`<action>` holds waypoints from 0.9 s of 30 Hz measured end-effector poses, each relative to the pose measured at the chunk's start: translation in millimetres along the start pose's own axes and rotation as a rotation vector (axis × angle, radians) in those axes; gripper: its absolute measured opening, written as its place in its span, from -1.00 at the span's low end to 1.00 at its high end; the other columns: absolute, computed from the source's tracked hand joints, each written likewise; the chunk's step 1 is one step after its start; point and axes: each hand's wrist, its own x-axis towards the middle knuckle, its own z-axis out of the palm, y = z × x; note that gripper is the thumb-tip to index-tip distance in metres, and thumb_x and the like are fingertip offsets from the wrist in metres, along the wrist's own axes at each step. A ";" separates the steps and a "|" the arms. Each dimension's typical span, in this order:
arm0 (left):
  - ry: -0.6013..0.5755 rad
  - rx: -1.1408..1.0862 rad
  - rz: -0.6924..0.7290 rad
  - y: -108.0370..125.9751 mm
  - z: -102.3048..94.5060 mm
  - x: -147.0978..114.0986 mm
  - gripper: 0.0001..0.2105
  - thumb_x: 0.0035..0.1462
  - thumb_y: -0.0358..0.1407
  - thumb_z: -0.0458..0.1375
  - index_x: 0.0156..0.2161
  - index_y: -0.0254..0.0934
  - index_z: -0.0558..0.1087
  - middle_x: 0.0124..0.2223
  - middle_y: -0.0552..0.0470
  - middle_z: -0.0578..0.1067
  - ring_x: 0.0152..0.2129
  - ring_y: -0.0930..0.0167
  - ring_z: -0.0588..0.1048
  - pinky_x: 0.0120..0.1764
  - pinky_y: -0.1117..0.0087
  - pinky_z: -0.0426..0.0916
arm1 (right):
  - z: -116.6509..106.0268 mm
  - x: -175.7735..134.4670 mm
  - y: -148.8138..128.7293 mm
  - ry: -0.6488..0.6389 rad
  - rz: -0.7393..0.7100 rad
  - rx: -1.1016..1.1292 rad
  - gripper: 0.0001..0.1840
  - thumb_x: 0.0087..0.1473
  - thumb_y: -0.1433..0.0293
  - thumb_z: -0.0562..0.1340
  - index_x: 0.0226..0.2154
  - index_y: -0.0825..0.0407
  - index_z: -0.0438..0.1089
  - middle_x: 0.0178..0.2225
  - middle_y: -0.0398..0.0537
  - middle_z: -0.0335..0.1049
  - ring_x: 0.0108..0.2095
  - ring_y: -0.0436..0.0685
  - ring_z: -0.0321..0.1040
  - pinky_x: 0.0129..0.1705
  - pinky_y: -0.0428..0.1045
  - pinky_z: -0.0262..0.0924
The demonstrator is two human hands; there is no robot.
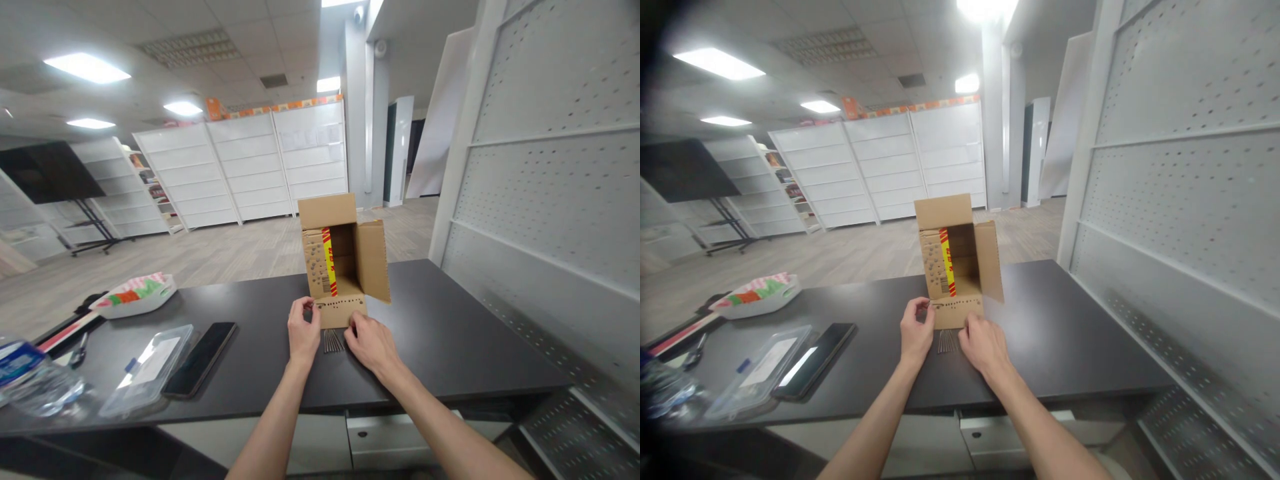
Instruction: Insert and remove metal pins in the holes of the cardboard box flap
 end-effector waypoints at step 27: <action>-0.045 0.169 0.076 0.8 -1.0 -1.5 -0.93 0.14 -0.33 0.10 -0.27 -0.23 0.41 -0.29 0.04 0.51 -0.31 0.38 0.47 -0.16 0.31 0.29 | -1.3 -0.3 0.0 -0.009 0.000 0.011 -0.85 0.16 0.37 0.06 -0.29 0.02 0.32 -0.31 -0.03 0.48 -0.35 0.08 0.39 -0.38 -0.04 -0.07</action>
